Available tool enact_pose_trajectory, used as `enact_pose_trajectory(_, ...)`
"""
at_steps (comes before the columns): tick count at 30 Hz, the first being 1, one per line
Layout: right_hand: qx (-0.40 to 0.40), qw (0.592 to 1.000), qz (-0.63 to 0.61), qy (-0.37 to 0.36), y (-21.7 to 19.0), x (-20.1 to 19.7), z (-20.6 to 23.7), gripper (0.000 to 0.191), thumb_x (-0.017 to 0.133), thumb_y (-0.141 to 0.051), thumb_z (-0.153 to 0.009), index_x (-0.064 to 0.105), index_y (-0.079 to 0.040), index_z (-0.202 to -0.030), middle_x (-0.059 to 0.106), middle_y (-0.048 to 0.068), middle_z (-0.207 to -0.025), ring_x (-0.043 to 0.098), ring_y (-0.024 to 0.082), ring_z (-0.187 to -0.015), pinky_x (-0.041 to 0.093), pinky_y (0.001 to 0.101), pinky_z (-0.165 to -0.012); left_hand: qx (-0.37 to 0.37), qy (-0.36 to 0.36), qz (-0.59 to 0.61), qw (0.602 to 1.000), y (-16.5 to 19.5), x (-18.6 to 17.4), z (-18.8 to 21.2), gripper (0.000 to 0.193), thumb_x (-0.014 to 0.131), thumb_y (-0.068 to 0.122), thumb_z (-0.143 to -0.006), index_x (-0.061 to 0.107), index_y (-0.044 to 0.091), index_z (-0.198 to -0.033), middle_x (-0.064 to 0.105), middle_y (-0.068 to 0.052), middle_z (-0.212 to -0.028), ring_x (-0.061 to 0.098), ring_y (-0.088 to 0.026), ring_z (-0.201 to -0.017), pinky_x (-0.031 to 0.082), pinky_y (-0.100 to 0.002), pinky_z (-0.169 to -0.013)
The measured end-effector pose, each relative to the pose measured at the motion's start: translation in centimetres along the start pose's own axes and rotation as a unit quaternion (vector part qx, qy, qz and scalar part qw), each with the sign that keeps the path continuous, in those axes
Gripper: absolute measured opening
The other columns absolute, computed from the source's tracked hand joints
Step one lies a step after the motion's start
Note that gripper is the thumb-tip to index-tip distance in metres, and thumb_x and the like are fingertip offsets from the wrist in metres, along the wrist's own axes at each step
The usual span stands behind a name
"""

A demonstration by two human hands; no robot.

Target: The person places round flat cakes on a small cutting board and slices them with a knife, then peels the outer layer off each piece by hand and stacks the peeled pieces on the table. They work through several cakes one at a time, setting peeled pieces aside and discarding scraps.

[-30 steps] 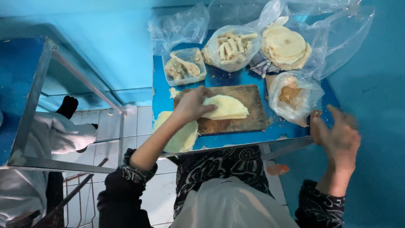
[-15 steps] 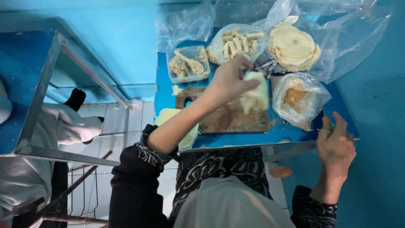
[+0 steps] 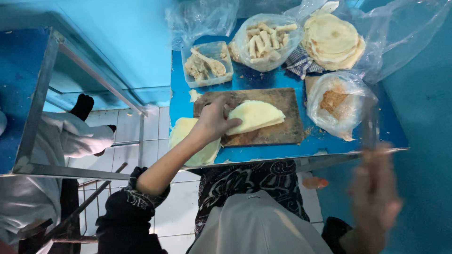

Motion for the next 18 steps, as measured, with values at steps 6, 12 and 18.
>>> enact_pose_trajectory(6,-0.117,0.972,-0.064,-0.194,-5.3,6.3,1.6,0.055,0.059,-0.007,-0.098,0.046,-0.004,-0.152,0.073,0.017,-0.123,0.075,0.022,-0.099,0.06,0.0343,-0.078,0.087,0.001,-0.143,0.986,2.9,-1.1,1.4,0.074,0.092,0.042,-0.07,0.062,0.003,-0.125,0.068,-0.024,-0.104,0.067,-0.043,-0.094,0.054,-0.052,-0.077)
enact_pose_trajectory(12,-0.115,0.977,-0.093,-0.152,-5.0,6.4,1.5,0.052,0.058,-0.004,-0.102,0.049,-0.004,-0.153,0.072,0.017,-0.127,0.073,0.023,-0.109,0.058,0.0336,-0.086,0.187,-0.043,-0.203,0.96,3.6,-0.3,2.2,0.089,0.088,0.041,-0.063,0.058,0.002,-0.137,0.059,-0.018,-0.133,0.062,-0.041,-0.115,0.052,-0.049,-0.094)
enact_pose_trajectory(18,0.07,0.984,-0.096,-0.135,-2.3,5.1,1.9,0.056,0.059,-0.004,-0.099,0.052,-0.008,-0.154,0.074,0.014,-0.113,0.067,0.011,-0.075,0.054,0.0254,-0.056,0.216,-0.087,-0.196,0.952,4.8,0.3,-0.3,0.096,0.092,0.046,-0.062,0.053,0.004,-0.138,0.055,-0.02,-0.134,0.055,-0.044,-0.122,0.044,-0.056,-0.097)
Point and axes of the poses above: each hand's wrist, its own z-axis away from the middle knuckle, its own x-axis out of the palm, y = z × x, the point moved 2 cm from there along -z, towards the middle knuckle
